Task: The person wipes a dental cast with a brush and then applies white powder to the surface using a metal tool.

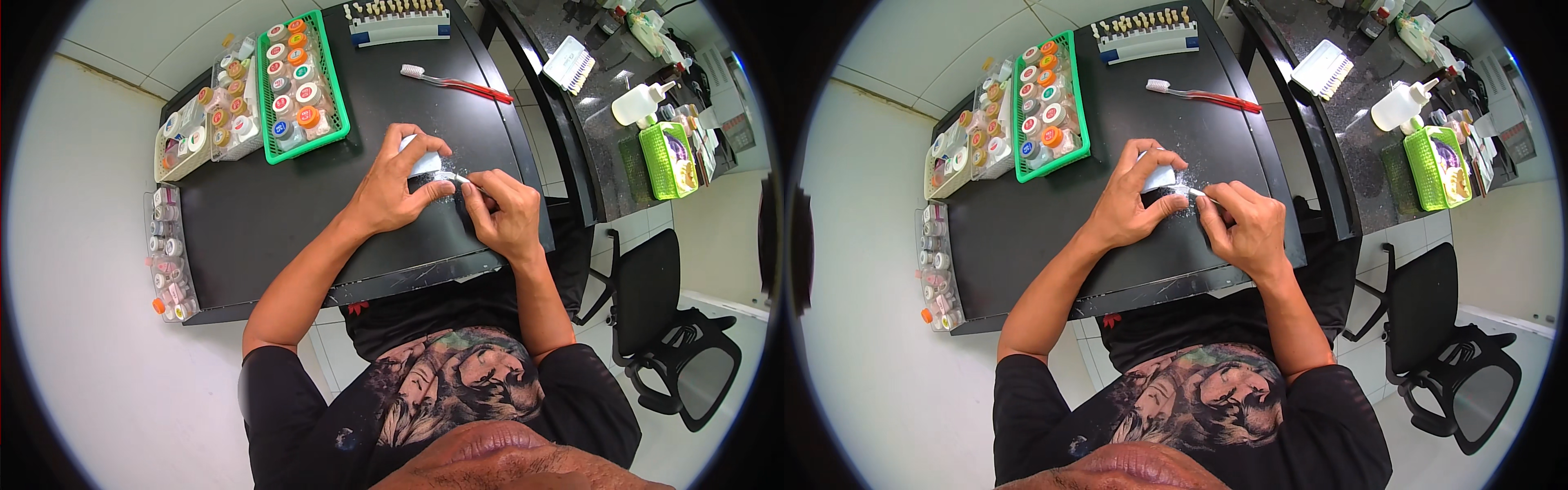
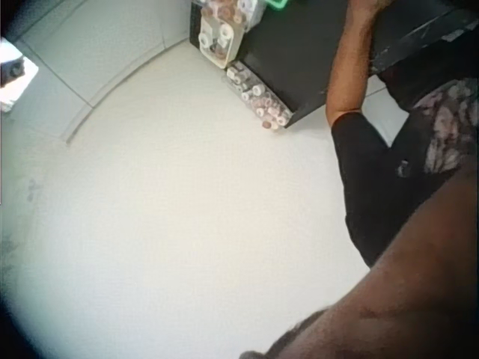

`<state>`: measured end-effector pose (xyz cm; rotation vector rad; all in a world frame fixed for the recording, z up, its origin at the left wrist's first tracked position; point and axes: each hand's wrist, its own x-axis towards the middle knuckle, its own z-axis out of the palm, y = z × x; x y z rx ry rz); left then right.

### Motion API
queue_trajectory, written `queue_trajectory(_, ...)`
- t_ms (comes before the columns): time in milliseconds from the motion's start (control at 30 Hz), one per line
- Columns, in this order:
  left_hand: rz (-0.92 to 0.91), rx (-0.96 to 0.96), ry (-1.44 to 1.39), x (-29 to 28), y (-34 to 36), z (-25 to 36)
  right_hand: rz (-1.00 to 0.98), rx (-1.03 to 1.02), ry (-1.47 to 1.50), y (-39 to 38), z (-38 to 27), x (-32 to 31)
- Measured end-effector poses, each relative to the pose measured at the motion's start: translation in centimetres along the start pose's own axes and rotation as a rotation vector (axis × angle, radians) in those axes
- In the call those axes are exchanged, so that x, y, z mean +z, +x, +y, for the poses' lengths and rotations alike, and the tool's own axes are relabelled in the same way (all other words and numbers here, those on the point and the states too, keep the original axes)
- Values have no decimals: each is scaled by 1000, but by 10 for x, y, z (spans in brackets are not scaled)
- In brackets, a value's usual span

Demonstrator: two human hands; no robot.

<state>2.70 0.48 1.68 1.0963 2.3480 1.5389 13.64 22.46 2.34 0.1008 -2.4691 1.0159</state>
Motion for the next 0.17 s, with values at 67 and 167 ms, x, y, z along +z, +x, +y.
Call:
queue_trajectory(67, -11, -7, -1, 0, 0, 0, -5, -8, -27, 0, 0, 1)
queue_trajectory(167, -7, -4, 23, 2, -1, -2, 18, -26, -37, 0, 0, 2)
